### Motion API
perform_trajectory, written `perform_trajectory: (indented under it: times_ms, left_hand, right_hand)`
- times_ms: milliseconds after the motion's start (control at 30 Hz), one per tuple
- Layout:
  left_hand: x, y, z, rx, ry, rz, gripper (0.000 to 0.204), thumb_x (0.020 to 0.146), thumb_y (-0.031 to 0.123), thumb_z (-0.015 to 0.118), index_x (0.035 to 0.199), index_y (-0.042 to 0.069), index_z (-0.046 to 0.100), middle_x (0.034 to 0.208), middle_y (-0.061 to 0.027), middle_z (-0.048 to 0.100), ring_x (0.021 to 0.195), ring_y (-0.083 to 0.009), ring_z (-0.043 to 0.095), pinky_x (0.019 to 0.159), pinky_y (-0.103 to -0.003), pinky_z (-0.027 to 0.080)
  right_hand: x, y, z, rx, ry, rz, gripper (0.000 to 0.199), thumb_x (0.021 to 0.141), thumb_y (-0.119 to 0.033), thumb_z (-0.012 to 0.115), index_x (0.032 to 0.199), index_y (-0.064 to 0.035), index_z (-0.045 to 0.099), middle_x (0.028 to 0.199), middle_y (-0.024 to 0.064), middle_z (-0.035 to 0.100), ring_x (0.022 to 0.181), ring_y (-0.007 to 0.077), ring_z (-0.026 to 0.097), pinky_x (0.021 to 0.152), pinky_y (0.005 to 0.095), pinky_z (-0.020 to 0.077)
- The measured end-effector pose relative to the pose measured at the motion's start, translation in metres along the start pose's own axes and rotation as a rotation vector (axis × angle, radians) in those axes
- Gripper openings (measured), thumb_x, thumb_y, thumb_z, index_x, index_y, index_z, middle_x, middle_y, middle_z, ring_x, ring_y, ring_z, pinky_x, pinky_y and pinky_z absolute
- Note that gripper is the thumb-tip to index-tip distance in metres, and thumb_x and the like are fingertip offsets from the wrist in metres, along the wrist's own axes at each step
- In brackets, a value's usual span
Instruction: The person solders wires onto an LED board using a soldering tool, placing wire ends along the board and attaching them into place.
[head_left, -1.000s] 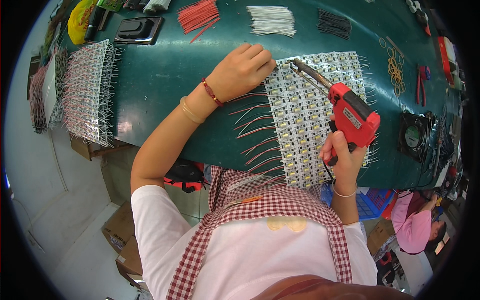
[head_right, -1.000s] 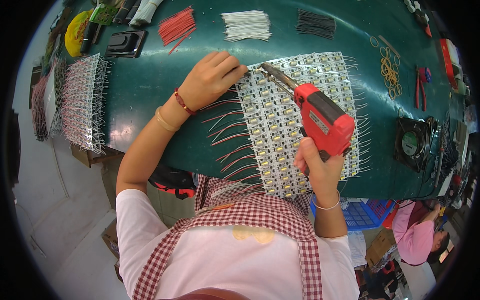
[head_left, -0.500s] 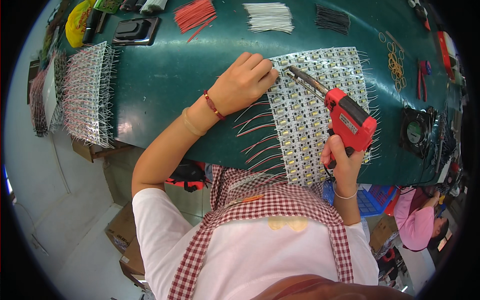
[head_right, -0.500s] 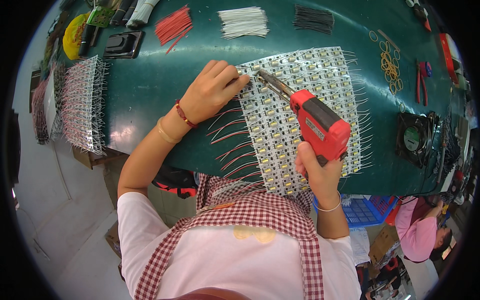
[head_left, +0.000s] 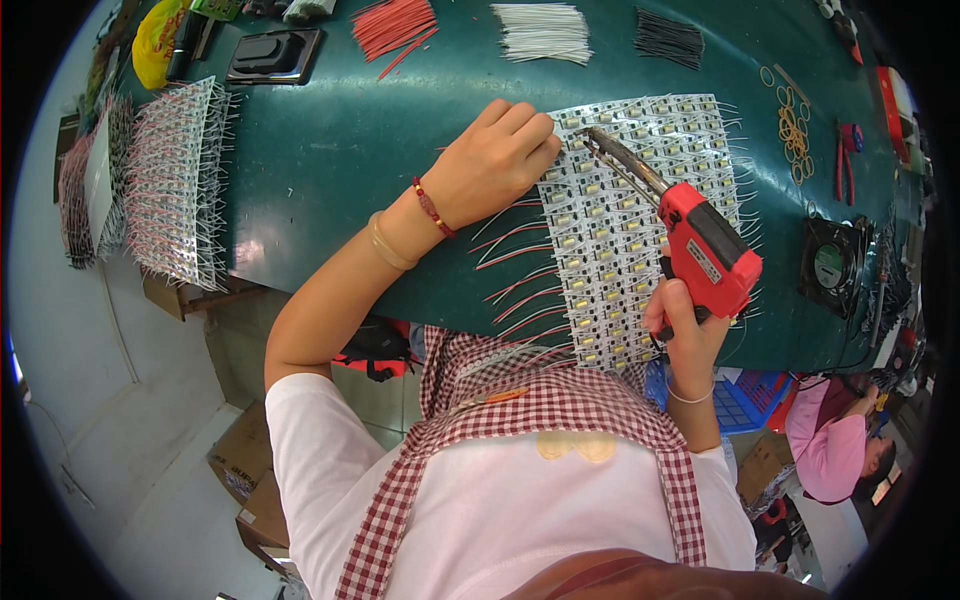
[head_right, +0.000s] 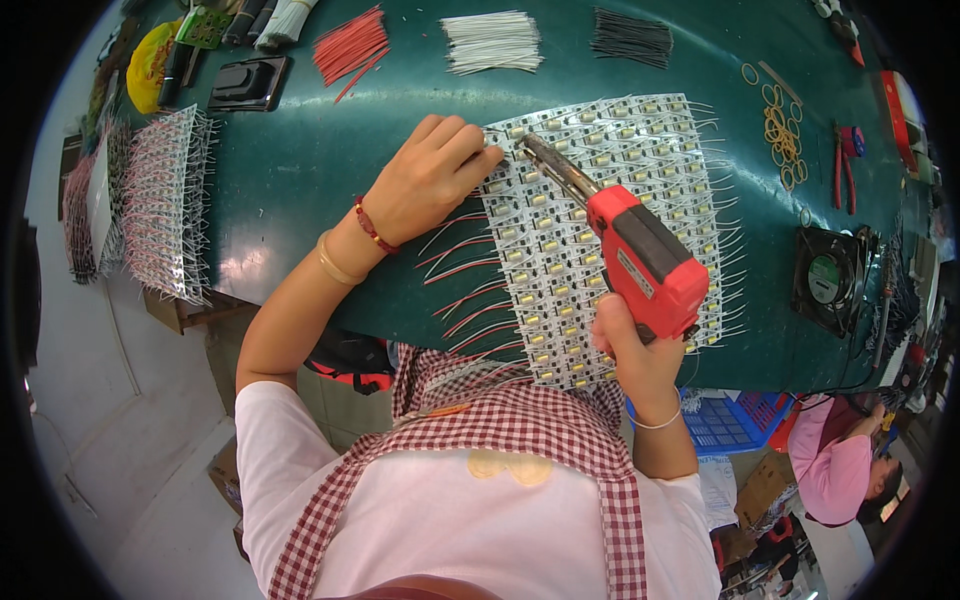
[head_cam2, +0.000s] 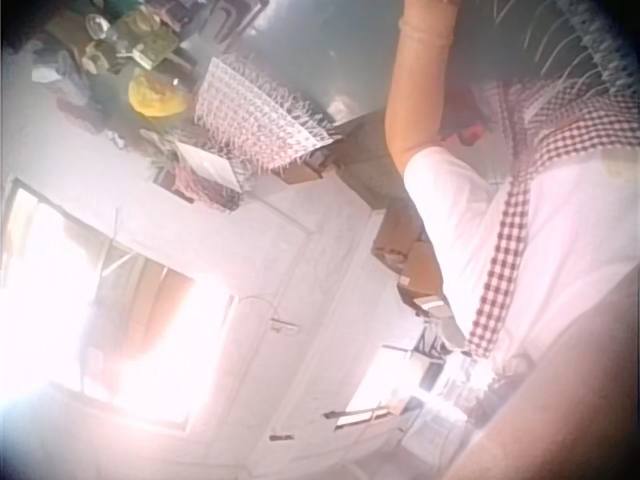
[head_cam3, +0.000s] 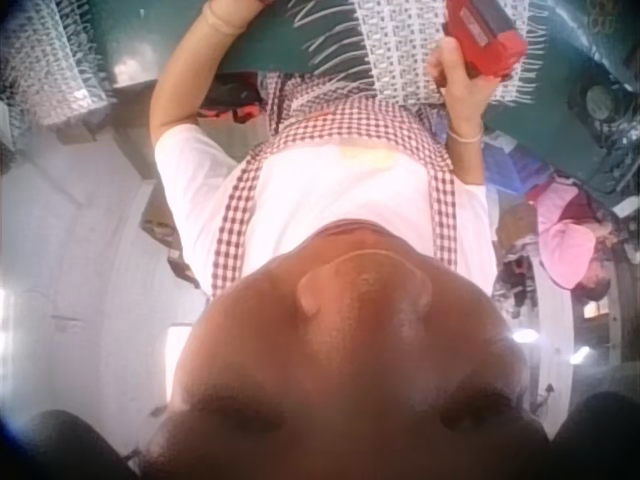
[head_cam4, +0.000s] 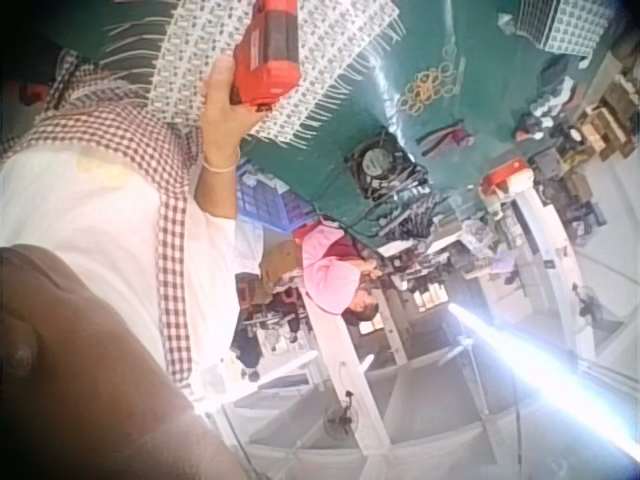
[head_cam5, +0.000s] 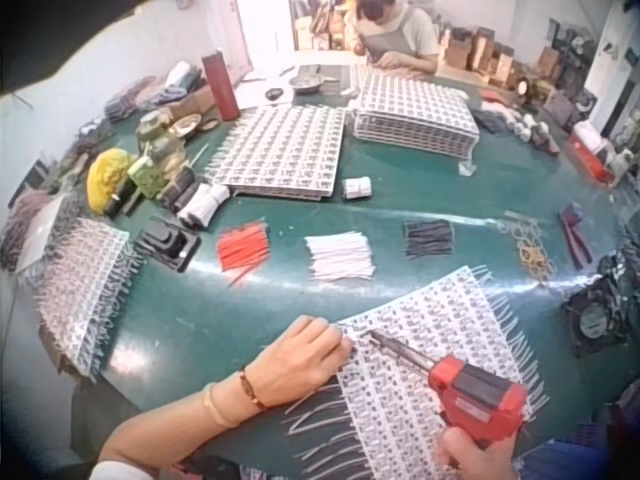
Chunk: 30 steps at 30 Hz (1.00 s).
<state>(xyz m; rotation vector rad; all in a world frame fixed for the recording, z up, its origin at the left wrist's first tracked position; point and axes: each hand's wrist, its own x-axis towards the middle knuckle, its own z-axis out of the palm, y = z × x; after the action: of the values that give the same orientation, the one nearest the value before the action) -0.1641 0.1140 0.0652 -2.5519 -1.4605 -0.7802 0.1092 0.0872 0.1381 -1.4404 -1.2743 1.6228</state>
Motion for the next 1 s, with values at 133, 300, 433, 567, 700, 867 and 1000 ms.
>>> perform_trajectory:
  times_ms: [133, 300, 433, 567, 700, 867, 1000]
  left_hand:
    - [0.000, 0.000, -0.001, 0.021, -0.006, 0.013, 0.016, 0.077, 0.007, 0.060, 0.091, 0.003, 0.062, 0.080, -0.0050, 0.046, 0.078, -0.0194, 0.050, 0.073, -0.031, 0.043]
    - [0.001, 0.001, -0.003, 0.057, 0.031, 0.041, 0.017, 0.076, 0.007, 0.061, 0.093, 0.003, 0.062, 0.079, -0.0043, 0.046, 0.078, -0.0190, 0.051, 0.074, -0.031, 0.043]
    - [-0.001, 0.012, -0.008, -0.008, 0.058, 0.036, 0.020, 0.076, 0.007, 0.061, 0.095, 0.003, 0.063, 0.078, -0.0040, 0.045, 0.076, -0.0193, 0.050, 0.074, -0.032, 0.042]
    - [-0.004, 0.015, -0.004, -0.033, -0.011, 0.028, 0.021, 0.075, 0.007, 0.060, 0.096, 0.003, 0.063, 0.078, -0.0042, 0.045, 0.077, -0.0196, 0.050, 0.074, -0.032, 0.042]
    - [-0.004, 0.017, -0.003, -0.035, -0.020, 0.025, 0.021, 0.075, 0.007, 0.059, 0.096, 0.003, 0.062, 0.079, -0.0047, 0.045, 0.078, -0.0196, 0.050, 0.074, -0.032, 0.042]
    - [-0.004, 0.017, -0.001, -0.017, -0.036, 0.027, 0.019, 0.076, 0.007, 0.059, 0.094, 0.003, 0.061, 0.079, -0.0049, 0.045, 0.079, -0.0194, 0.051, 0.075, -0.031, 0.042]
    - [-0.004, 0.019, -0.002, -0.006, -0.019, 0.028, 0.019, 0.075, 0.007, 0.059, 0.093, 0.002, 0.061, 0.079, -0.0049, 0.045, 0.080, -0.0193, 0.052, 0.076, -0.031, 0.042]
  right_hand:
    - [0.002, 0.001, -0.003, -0.034, -0.054, -0.032, 0.015, 0.089, -0.014, 0.064, 0.090, 0.0003, 0.060, 0.064, 0.0027, 0.059, 0.052, 0.0082, 0.055, 0.046, 0.0224, 0.0418]
    - [-0.002, 0.004, -0.005, 0.018, -0.055, -0.051, 0.013, 0.090, -0.011, 0.060, 0.084, 0.0003, 0.060, 0.064, 0.0030, 0.059, 0.051, 0.0082, 0.054, 0.046, 0.0221, 0.0408]
    - [-0.006, 0.007, -0.011, 0.037, -0.048, -0.059, 0.012, 0.090, -0.010, 0.059, 0.083, 0.0006, 0.059, 0.064, 0.0032, 0.059, 0.051, 0.0082, 0.053, 0.046, 0.0221, 0.0411]
    - [-0.010, 0.014, -0.012, -0.043, -0.100, -0.056, 0.017, 0.092, -0.011, 0.056, 0.099, 0.0037, 0.055, 0.061, 0.0043, 0.056, 0.049, 0.0089, 0.051, 0.046, 0.0223, 0.0400]
    - [-0.014, 0.015, -0.011, -0.097, -0.084, -0.086, 0.025, 0.093, -0.013, 0.054, 0.109, 0.0063, 0.051, 0.058, 0.0047, 0.054, 0.047, 0.0089, 0.049, 0.044, 0.0221, 0.0380]
    - [-0.013, 0.018, -0.012, -0.127, -0.089, -0.068, 0.017, 0.092, -0.009, 0.053, 0.101, 0.0058, 0.053, 0.057, 0.0041, 0.054, 0.047, 0.0086, 0.049, 0.045, 0.0222, 0.0384]
    - [-0.015, 0.018, -0.011, -0.136, -0.077, -0.084, 0.017, 0.092, -0.007, 0.052, 0.100, 0.0070, 0.055, 0.058, 0.0040, 0.054, 0.047, 0.0091, 0.049, 0.045, 0.0230, 0.0387]
